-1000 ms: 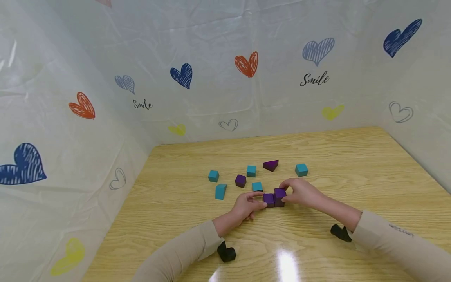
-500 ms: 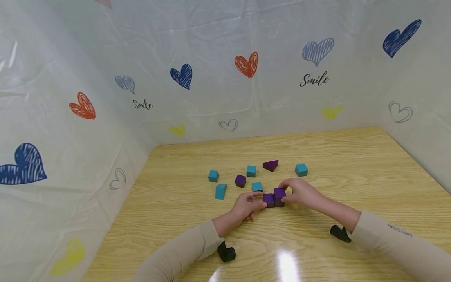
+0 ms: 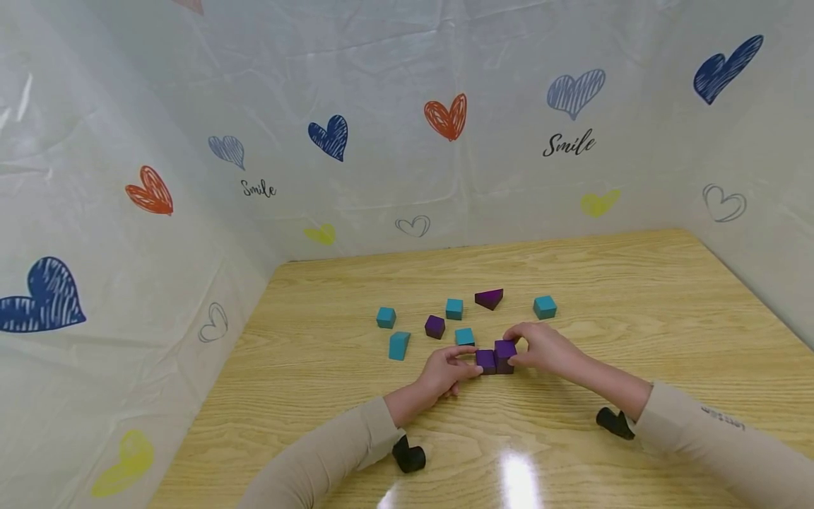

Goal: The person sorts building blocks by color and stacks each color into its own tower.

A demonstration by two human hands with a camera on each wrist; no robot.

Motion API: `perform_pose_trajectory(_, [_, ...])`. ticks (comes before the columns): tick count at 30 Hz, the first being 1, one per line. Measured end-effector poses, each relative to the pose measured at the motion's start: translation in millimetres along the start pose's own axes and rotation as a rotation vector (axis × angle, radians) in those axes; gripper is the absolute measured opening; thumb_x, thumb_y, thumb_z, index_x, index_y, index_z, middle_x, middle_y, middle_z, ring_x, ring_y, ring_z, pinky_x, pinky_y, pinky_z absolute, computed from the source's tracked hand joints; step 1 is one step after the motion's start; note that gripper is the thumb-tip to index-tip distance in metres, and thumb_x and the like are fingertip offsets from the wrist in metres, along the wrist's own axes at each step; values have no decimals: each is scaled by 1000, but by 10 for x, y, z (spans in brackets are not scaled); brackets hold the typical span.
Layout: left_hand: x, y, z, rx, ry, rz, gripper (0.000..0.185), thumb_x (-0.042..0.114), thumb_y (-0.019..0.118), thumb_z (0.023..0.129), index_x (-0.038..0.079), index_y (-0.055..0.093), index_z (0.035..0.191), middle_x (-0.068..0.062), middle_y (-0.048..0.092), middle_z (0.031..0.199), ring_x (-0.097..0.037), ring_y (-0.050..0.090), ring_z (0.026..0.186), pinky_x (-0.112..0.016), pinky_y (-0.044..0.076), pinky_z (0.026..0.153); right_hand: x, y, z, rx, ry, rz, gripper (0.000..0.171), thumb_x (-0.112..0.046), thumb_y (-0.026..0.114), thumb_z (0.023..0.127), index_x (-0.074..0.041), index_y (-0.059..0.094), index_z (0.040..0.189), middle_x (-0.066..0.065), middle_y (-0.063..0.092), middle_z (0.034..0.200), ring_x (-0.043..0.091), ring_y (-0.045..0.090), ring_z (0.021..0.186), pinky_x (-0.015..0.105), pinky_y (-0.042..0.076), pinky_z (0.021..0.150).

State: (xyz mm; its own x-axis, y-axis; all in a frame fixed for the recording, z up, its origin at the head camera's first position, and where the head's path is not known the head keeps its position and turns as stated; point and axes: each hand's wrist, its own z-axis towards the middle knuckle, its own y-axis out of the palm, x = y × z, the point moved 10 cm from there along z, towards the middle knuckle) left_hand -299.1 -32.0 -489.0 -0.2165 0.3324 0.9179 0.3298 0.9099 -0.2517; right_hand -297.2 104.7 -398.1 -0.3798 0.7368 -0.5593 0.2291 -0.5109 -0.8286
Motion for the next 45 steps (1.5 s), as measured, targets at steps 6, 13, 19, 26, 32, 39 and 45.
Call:
perform_pose_trajectory(6, [3, -5, -5, 1, 0, 2, 36, 21, 71, 80, 18, 65, 115, 3, 57, 60, -9, 36, 33, -19, 29, 33, -12, -4, -10, 4, 0, 4, 28, -7, 74, 74, 3, 64, 97, 10, 65, 90, 25, 58, 84, 32, 47, 67])
perform_pose_trajectory(13, [10, -10, -10, 10, -2, 5, 36, 20, 71, 80, 18, 65, 115, 2, 60, 63, -9, 36, 33, -19, 29, 34, -13, 4, -12, -2, 8, 11, 27, -8, 74, 74, 3, 64, 97, 9, 64, 90, 22, 58, 82, 29, 46, 65])
perform_pose_trajectory(19, [6, -9, -18, 17, -3, -5, 36, 20, 72, 79, 17, 65, 114, -1, 61, 65, -10, 36, 33, -19, 29, 33, -7, 7, -17, 3, 8, 16, 28, -9, 74, 74, 3, 64, 97, 9, 65, 90, 25, 59, 84, 33, 48, 68])
perform_pose_trajectory(26, [16, -6, -15, 8, 0, 2, 36, 21, 71, 80, 17, 65, 115, 1, 60, 63, -9, 36, 33, -19, 29, 33, 51, 25, -37, -5, 34, 75, 40, -11, 75, 74, 6, 60, 108, 14, 64, 95, 26, 59, 81, 33, 49, 66])
perform_pose_trajectory(32, [13, -4, -11, 7, -3, 6, 37, 21, 71, 80, 17, 64, 116, 2, 60, 63, -9, 36, 33, -19, 30, 34, 282, 148, -76, -94, 175, 398, 52, -14, 73, 78, 6, 51, 121, 24, 53, 115, 19, 54, 58, 32, 48, 53])
perform_pose_trajectory(39, [-12, -19, 6, 23, -9, -8, 38, 20, 72, 79, 16, 64, 116, 0, 63, 67, -8, 37, 33, -19, 29, 33, 443, 254, -127, -123, 304, 714, 57, -19, 70, 81, 7, 47, 126, 25, 45, 126, 17, 57, 75, 32, 52, 63])
perform_pose_trajectory(45, [-30, -21, 18, 16, -13, -2, 39, 21, 72, 79, 17, 63, 118, 2, 62, 66, -8, 37, 33, -19, 29, 34, 480, 285, -136, -103, 328, 749, 55, -18, 69, 82, 8, 47, 125, 23, 48, 122, 15, 58, 73, 30, 52, 61])
